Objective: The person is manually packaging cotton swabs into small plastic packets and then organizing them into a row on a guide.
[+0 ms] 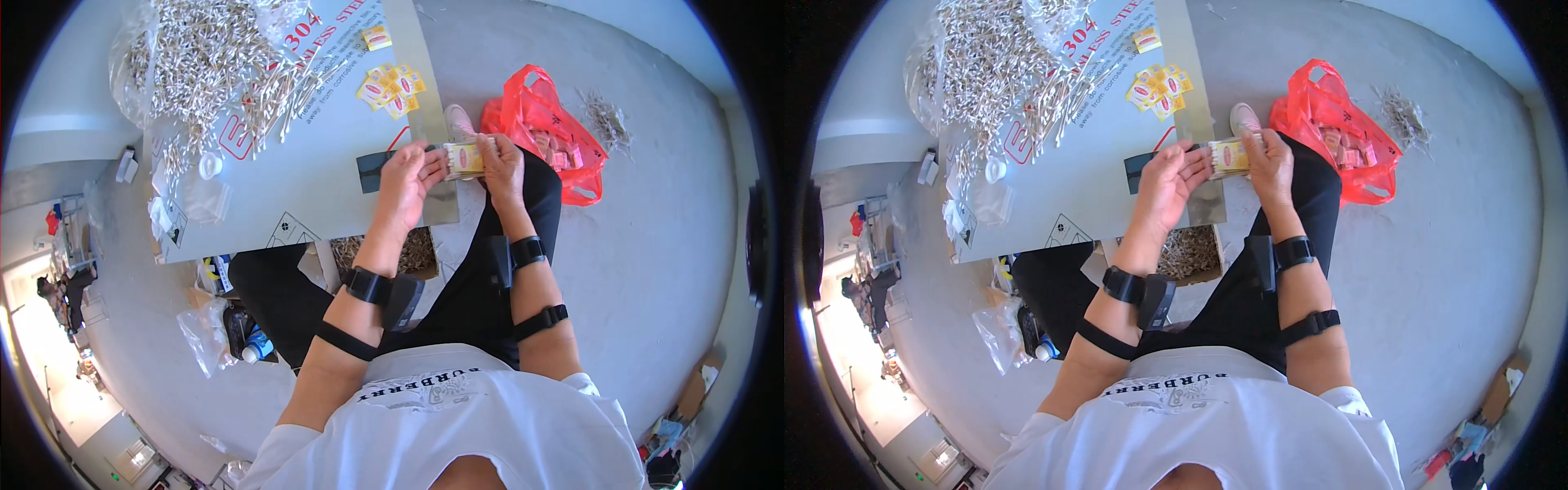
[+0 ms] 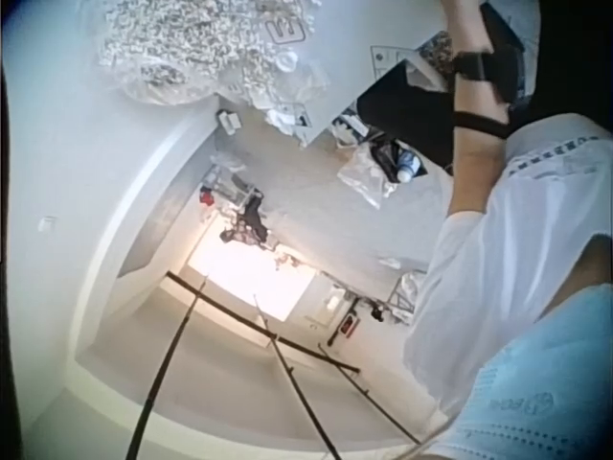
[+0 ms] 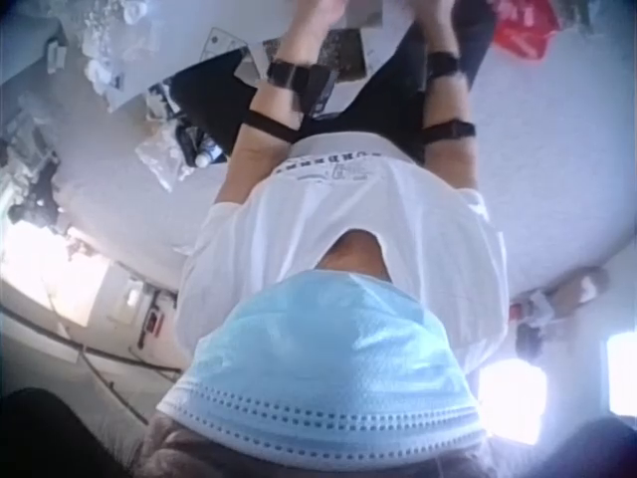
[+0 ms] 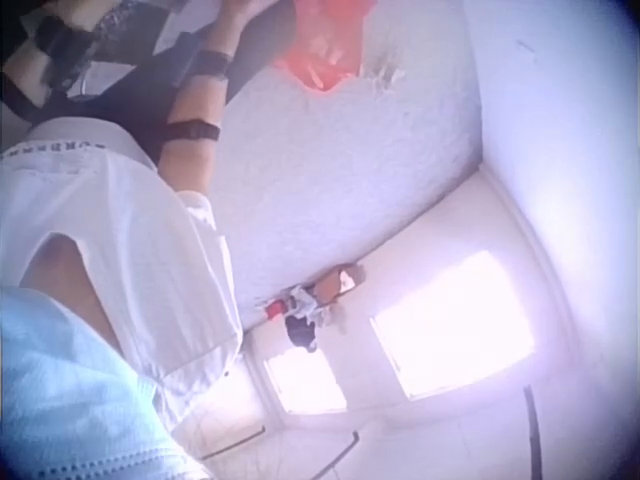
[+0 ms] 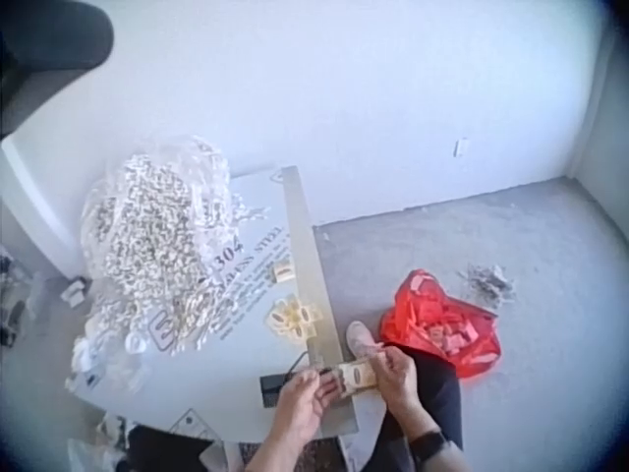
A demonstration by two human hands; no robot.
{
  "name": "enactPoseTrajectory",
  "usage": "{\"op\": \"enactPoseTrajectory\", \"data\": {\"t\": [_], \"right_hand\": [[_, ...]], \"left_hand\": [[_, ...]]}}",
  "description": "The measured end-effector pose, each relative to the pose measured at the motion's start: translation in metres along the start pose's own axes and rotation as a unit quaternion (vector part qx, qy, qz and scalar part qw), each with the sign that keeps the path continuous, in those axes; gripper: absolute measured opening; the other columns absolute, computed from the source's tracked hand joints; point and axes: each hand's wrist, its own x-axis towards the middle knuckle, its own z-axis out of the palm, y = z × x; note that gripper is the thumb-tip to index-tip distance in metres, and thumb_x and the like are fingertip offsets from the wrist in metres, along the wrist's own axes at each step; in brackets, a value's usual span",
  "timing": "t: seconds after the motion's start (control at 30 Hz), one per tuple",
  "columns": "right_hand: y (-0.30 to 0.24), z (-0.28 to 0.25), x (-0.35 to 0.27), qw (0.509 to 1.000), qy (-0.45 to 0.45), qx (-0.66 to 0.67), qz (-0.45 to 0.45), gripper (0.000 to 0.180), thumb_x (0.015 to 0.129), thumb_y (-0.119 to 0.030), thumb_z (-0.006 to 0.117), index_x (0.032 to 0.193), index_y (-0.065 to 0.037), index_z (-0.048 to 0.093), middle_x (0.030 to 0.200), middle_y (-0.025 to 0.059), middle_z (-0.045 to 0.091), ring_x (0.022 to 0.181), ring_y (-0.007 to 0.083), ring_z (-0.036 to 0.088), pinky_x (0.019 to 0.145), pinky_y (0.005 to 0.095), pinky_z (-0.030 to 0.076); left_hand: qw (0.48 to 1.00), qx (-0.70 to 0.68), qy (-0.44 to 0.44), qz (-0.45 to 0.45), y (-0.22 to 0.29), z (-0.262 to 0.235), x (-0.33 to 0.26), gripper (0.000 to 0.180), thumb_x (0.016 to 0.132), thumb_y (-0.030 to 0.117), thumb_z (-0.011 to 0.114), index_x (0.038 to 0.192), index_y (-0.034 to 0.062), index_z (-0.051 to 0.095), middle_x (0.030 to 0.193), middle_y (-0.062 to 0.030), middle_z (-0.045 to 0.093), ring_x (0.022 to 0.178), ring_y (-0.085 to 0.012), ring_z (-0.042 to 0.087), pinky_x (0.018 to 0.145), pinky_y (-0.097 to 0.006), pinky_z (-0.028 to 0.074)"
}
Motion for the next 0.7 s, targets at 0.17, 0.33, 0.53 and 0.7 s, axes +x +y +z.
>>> {"op": "enactPoseTrajectory", "data": {"t": [0.17,0.33,0.53,0.7], "right_hand": [[-0.025,-0.032,0.011,0.998,0.043,0.038,0.018,0.025,0.095,-0.025,0.063,0.083,-0.003,0.064,0.070,-0.0027,0.055,0.064,0.0041,0.048,0.056,0.0237,0.041],[-0.055,-0.043,0.003,0.989,0.092,0.097,0.058,0.026,0.095,-0.029,0.062,0.087,-0.005,0.065,0.073,-0.0013,0.059,0.056,0.0044,0.051,0.044,0.0197,0.038],[-0.074,-0.020,-0.022,0.927,0.028,0.294,0.232,0.020,0.094,-0.024,0.061,0.091,-0.004,0.062,0.072,0.0030,0.062,0.050,0.0106,0.056,0.034,0.0209,0.034],[-0.069,0.011,-0.039,0.777,-0.235,0.372,0.451,0.025,0.096,-0.029,0.056,0.086,-0.006,0.059,0.066,0.0030,0.057,0.041,0.0080,0.043,0.033,0.0182,0.025]], "left_hand": [[0.996,-0.062,-0.067,-0.015,-0.014,0.031,0.006,0.032,0.100,0.016,0.051,0.123,-0.0054,0.048,0.117,-0.0225,0.059,0.109,-0.0303,0.061,0.098,-0.041,0.050],[0.994,0.026,-0.096,0.034,0.004,0.055,-0.013,0.028,0.099,0.015,0.051,0.120,-0.0042,0.053,0.117,-0.0192,0.060,0.104,-0.0240,0.063,0.092,-0.036,0.051],[0.910,0.320,-0.096,0.245,0.029,0.021,-0.048,0.041,0.090,-0.003,0.056,0.130,0.0022,0.054,0.130,-0.0098,0.056,0.111,-0.0166,0.056,0.086,-0.029,0.050],[0.824,0.431,-0.197,0.310,0.073,0.005,-0.071,0.042,0.076,-0.005,0.071,0.115,0.0092,0.068,0.124,-0.0058,0.061,0.107,-0.0129,0.058,0.077,-0.024,0.049]]}}
